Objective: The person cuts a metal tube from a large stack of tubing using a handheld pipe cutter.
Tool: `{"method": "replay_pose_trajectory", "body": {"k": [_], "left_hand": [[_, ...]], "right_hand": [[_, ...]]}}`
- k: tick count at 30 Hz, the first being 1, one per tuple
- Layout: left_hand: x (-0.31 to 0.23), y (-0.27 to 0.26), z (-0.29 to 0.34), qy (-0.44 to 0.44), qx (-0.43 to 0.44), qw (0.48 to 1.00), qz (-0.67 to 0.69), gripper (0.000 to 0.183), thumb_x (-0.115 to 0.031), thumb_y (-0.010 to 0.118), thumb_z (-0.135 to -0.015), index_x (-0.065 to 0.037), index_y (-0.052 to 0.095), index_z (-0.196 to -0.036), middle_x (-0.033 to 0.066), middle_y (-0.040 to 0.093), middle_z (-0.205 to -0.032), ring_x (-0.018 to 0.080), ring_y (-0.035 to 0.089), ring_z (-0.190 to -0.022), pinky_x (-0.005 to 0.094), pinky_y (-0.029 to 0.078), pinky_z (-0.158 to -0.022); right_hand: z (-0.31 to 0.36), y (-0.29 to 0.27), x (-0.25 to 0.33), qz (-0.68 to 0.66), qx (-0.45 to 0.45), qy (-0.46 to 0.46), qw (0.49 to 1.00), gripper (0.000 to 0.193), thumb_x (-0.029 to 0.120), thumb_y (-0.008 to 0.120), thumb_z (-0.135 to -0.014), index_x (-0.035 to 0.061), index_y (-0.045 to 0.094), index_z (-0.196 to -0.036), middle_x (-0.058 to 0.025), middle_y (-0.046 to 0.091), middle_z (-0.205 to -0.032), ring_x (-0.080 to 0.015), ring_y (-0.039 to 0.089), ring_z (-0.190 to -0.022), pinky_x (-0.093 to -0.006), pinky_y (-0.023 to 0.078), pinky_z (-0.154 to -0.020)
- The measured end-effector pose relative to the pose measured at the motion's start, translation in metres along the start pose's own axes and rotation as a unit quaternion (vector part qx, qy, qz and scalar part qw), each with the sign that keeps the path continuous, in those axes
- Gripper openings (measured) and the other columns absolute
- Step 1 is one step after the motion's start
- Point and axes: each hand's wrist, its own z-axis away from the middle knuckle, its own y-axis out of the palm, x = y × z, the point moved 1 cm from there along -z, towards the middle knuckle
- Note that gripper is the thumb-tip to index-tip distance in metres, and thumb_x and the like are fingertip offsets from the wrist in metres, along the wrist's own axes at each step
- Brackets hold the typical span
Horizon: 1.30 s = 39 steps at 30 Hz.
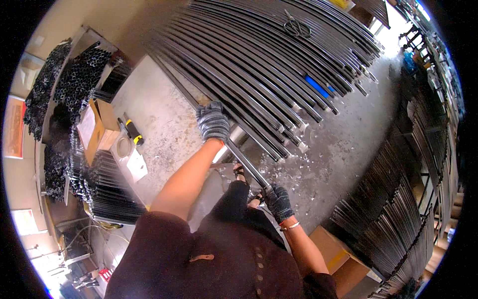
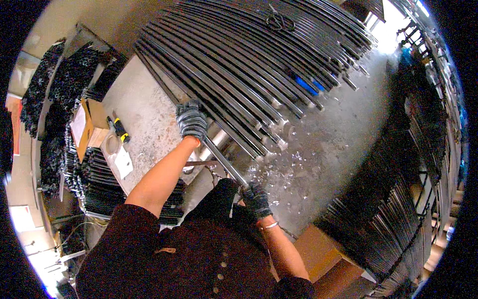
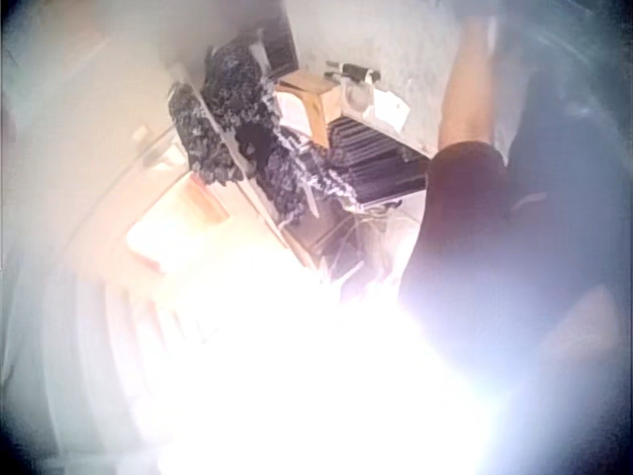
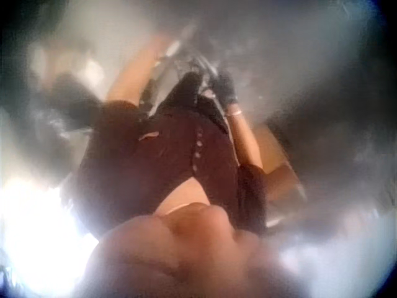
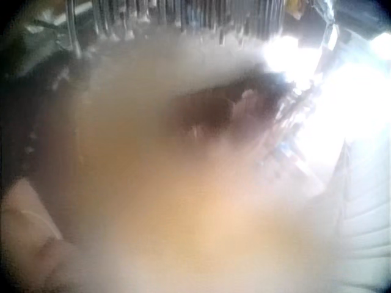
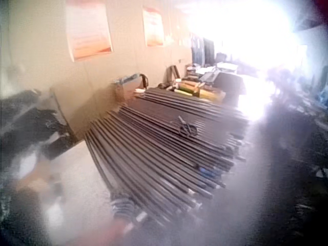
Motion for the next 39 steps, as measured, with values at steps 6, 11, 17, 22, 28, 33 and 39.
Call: {"method": "replay_pose_trajectory", "body": {"k": [6, 11, 17, 22, 28, 33, 39], "left_hand": [[-0.008, 0.006, 0.009, -0.016, 0.021, 1.0, 0.002, 0.032, -0.015, 0.042, -0.081, -0.004, 0.053, -0.109, 0.0129, 0.058, -0.111, 0.0277, 0.052, -0.107, 0.0419, 0.029, -0.102], [0.021, 0.031, 0.0, 0.013, -0.14, 0.989, -0.055, 0.031, -0.02, 0.044, -0.08, -0.007, 0.054, -0.107, 0.0111, 0.062, -0.096, 0.0281, 0.057, -0.093, 0.0433, 0.038, -0.089], [-0.008, -0.016, -0.012, -0.009, 0.007, 0.996, 0.086, 0.032, -0.03, 0.058, -0.071, -0.009, 0.063, -0.094, 0.0174, 0.057, -0.096, 0.0338, 0.051, -0.097, 0.0461, 0.038, -0.086], [0.004, -0.042, 0.006, -0.006, 0.058, 0.988, 0.141, 0.042, -0.036, 0.048, -0.081, -0.011, 0.057, -0.113, 0.0171, 0.038, -0.134, 0.0363, 0.028, -0.128, 0.0489, 0.016, -0.108], [0.007, -0.037, 0.018, -0.038, 0.058, 0.995, 0.075, 0.048, -0.033, 0.048, -0.082, -0.002, 0.052, -0.119, 0.0201, 0.028, -0.142, 0.0347, 0.02, -0.134, 0.0461, 0.011, -0.111], [0.006, -0.028, 0.012, -0.041, 0.075, 0.994, 0.069, 0.055, -0.032, 0.042, -0.084, 0.001, 0.041, -0.129, 0.02, 0.024, -0.143, 0.0345, 0.015, -0.135, 0.0451, 0.008, -0.111], [0.004, -0.032, 0.005, -0.022, 0.13, 0.991, 0.012, 0.057, -0.028, 0.035, -0.087, 0.004, 0.033, -0.134, 0.0194, 0.022, -0.145, 0.0344, 0.012, -0.136, 0.0453, 0.005, -0.111]], "right_hand": [[0.019, -0.026, 0.02, -0.129, 0.094, 0.154, 0.975, 0.02, 0.015, 0.048, -0.089, 0.0028, 0.063, -0.084, -0.012, 0.061, -0.072, -0.0236, 0.057, -0.06, -0.0368, 0.042, -0.055], [0.027, -0.113, 0.037, 0.31, 0.162, -0.139, 0.926, 0.024, 0.011, 0.054, -0.077, 0.0051, 0.058, -0.099, -0.0164, 0.06, -0.092, -0.0325, 0.057, -0.085, -0.0417, 0.046, -0.072], [0.002, -0.098, -0.029, -0.209, 0.094, 0.195, 0.954, 0.042, 0.013, 0.061, -0.079, 0.0099, 0.05, -0.12, -0.0148, 0.057, -0.111, -0.0273, 0.054, -0.102, -0.036, 0.046, -0.081], [-0.043, -0.038, -0.03, -0.207, 0.121, 0.137, 0.961, 0.018, 0.014, 0.055, -0.083, 0.0019, 0.057, -0.096, -0.0136, 0.062, -0.082, -0.0254, 0.061, -0.074, -0.0334, 0.05, -0.065], [-0.048, -0.007, -0.025, -0.125, 0.127, 0.078, 0.981, 0.023, 0.024, 0.051, -0.089, 0.0023, 0.057, -0.085, -0.0144, 0.058, -0.074, -0.0283, 0.055, -0.064, -0.0354, 0.045, -0.058], [-0.044, -0.002, -0.012, -0.389, 0.075, 0.271, 0.877, 0.019, 0.026, 0.054, -0.089, 0.0097, 0.051, -0.079, 0.0026, 0.045, -0.07, -0.0089, 0.044, -0.064, -0.0235, 0.041, -0.058], [-0.016, -0.017, 0.018, -0.41, -0.017, 0.28, 0.868, 0.019, 0.027, 0.057, -0.086, 0.0098, 0.053, -0.079, 0.0059, 0.046, -0.065, -0.0082, 0.041, -0.055, -0.0239, 0.039, -0.051]]}}
